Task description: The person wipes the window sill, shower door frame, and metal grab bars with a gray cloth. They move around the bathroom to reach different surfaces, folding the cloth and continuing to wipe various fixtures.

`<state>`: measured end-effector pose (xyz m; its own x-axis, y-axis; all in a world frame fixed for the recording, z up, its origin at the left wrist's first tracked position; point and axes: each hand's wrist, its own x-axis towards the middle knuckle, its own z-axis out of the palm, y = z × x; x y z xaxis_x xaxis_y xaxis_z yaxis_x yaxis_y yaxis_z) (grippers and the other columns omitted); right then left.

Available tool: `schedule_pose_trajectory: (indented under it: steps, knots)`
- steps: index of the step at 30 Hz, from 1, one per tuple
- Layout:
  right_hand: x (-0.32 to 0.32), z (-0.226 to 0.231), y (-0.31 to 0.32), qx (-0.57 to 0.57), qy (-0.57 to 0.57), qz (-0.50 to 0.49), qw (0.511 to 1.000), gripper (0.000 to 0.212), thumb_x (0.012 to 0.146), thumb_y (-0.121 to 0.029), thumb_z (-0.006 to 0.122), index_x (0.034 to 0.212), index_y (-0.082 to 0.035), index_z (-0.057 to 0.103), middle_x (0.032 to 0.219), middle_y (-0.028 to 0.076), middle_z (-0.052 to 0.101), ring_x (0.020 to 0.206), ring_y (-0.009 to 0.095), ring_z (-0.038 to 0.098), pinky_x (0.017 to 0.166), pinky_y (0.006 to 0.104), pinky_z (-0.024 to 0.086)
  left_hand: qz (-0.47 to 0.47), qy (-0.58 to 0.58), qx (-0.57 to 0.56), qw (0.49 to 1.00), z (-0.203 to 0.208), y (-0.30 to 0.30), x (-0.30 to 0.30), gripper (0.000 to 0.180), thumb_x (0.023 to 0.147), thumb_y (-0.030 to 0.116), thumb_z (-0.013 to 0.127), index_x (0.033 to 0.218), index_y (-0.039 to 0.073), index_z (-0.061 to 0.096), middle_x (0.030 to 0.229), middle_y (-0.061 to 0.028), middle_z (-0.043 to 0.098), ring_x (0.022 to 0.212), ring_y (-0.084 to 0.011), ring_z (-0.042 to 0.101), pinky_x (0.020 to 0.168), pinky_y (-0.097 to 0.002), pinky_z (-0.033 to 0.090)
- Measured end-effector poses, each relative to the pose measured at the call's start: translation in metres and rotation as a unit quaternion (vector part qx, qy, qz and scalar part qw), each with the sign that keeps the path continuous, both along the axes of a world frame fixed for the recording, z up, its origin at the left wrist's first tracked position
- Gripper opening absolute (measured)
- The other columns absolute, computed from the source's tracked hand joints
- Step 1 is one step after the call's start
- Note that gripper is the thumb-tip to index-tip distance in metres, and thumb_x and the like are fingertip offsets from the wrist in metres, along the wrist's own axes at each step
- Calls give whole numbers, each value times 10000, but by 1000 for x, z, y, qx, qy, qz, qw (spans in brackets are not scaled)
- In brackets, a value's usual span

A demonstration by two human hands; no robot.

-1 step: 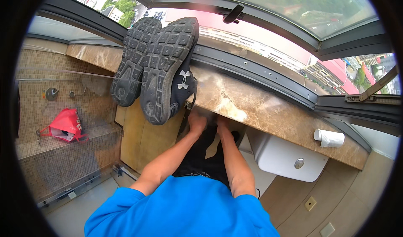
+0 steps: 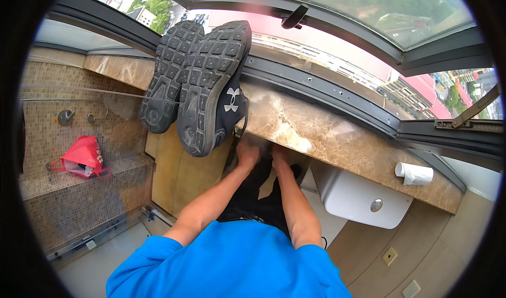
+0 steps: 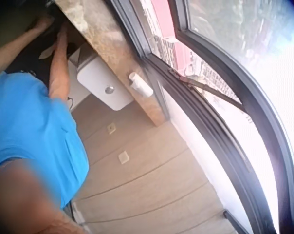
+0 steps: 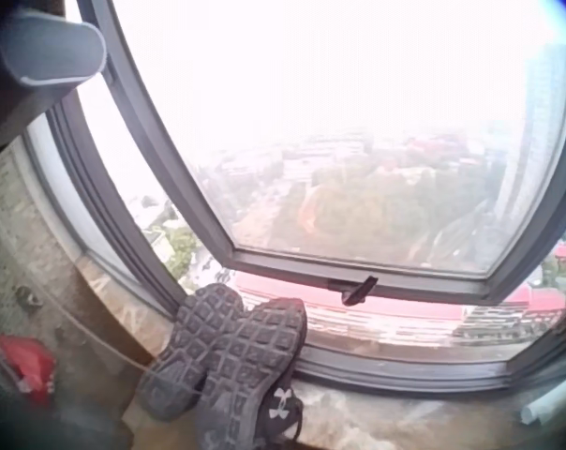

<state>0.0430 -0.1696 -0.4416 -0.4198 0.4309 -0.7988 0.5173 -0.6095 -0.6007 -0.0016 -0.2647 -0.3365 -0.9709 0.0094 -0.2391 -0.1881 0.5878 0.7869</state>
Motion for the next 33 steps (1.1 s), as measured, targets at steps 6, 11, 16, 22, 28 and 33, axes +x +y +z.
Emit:
schedule_pose_trajectory:
  steps: [6, 11, 16, 22, 28, 33]
  knots:
    - [16, 66, -10, 339, 118, 120, 926, 181, 862, -158, 568, 989, -34, 606, 837, 43, 610, 721, 117, 534, 614, 290, 440, 56, 45, 100, 992, 16, -29, -4, 351, 709, -56, 487, 1024, -21, 638, 1018, -166, 697, 976, -351, 643, 864, -393, 473]
    - [-13, 125, -36, 363, 150, 167, 904, 160, 845, -160, 588, 857, -2, 560, 684, 100, 586, 634, 225, 563, 613, 360, 451, 0, -63, -45, 997, 32, -43, -25, 364, 728, 1, 521, 1071, -63, 625, 1144, -212, 650, 1108, -356, 574, 965, -375, 410]
    - [-23, 113, -62, 397, 80, 254, 878, 184, 853, -169, 563, 938, -15, 612, 823, 207, 644, 781, 397, 631, 697, 444, 481, -19, -6, -45, 999, 14, -53, -25, 394, 738, 52, 537, 1103, -79, 608, 1180, -239, 628, 1120, -368, 563, 971, -383, 410]
    - [-50, 116, -54, 416, 157, 263, 856, 220, 845, -166, 555, 985, -5, 610, 973, 252, 640, 856, 445, 619, 743, 485, 489, 90, -14, 56, 994, 23, -43, -18, 350, 814, 66, 591, 1140, -63, 604, 1197, -228, 621, 1141, -343, 561, 963, -380, 420]
    - [-55, 129, -69, 345, 78, 437, 827, 304, 829, -208, 545, 1060, -21, 609, 1006, 271, 635, 938, 453, 618, 804, 532, 492, 159, 31, 201, 966, -78, -70, -2, 402, 894, 138, 584, 1271, 8, 535, 1279, -161, 572, 1184, -291, 530, 1000, -384, 406]
    - [-43, 110, -77, 419, 166, 311, 837, 124, 796, -156, 572, 844, -48, 609, 812, 213, 621, 787, 424, 604, 681, 498, 470, -2, 46, 152, 987, -115, -92, 3, 334, 888, 77, 486, 1216, 42, 539, 1221, -127, 579, 1113, -265, 555, 934, -406, 456]
